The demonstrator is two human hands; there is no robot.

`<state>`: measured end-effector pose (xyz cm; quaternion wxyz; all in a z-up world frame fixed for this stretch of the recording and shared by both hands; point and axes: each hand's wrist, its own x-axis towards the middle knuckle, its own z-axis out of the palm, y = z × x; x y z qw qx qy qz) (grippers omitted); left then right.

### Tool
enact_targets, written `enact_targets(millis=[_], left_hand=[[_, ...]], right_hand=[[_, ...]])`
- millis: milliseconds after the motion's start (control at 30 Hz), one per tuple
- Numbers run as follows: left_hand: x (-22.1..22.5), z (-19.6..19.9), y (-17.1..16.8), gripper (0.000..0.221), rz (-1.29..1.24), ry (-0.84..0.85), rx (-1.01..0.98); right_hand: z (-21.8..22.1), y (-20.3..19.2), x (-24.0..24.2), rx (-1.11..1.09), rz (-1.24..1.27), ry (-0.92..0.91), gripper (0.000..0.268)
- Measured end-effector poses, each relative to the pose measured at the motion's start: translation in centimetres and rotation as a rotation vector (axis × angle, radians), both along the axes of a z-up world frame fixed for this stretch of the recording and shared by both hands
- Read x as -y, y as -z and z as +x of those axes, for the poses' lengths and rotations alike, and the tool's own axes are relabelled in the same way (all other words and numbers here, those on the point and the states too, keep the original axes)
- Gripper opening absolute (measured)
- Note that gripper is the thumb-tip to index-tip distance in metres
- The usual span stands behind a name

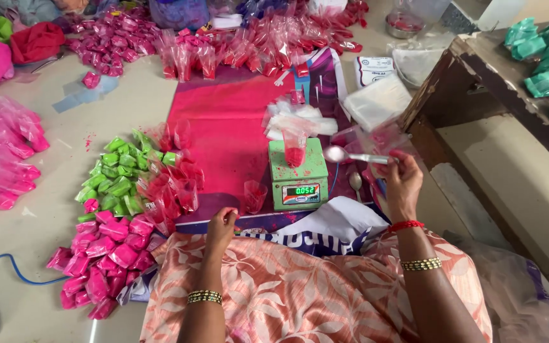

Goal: The person weighs portions of pink powder using a digital scale and scoops them into individual plastic bags.

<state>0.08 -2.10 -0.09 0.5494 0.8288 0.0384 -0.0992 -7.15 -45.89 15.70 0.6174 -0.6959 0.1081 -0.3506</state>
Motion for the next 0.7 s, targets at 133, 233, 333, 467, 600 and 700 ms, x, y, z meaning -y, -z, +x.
enact_targets(millis=[133,233,333,467,600,700], left_hand=[[0.7,0.0,0.9,0.029,0.039,0.036,0.004],[1.2,0.1,1.9,0.028,0.093,0.089,0.066],[1.5,-0.7,0.6,0.027,0.105,0.126,0.107],[1.5,-1.3,-0.5,0.025,0.073,0.095,0.135],[2.2,-1.8,-1.2,0.024,0.108,0.116,0.196],[2.9,-1.9,-0.9,0.022,0.117,0.139,0.242]], right_hand=[[1.6,-5.8,-4.9,0.158,-0.251,0.032,0.014],[3.6,-7.9,-7.5,0.139,-0.555,0.121,0.014],[5.7,-8.5,-9.0,0.007,-0.749,0.026,0.007],[8.0,-8.1,-10.2,0.069,-0.905,-0.086,0.021],[8.2,-7.2,-10.2,-0.037,-0.976,-0.13,0.021],[7.2,-5.8,-9.3,-0.104,-0.964,-0.126,0.02]])
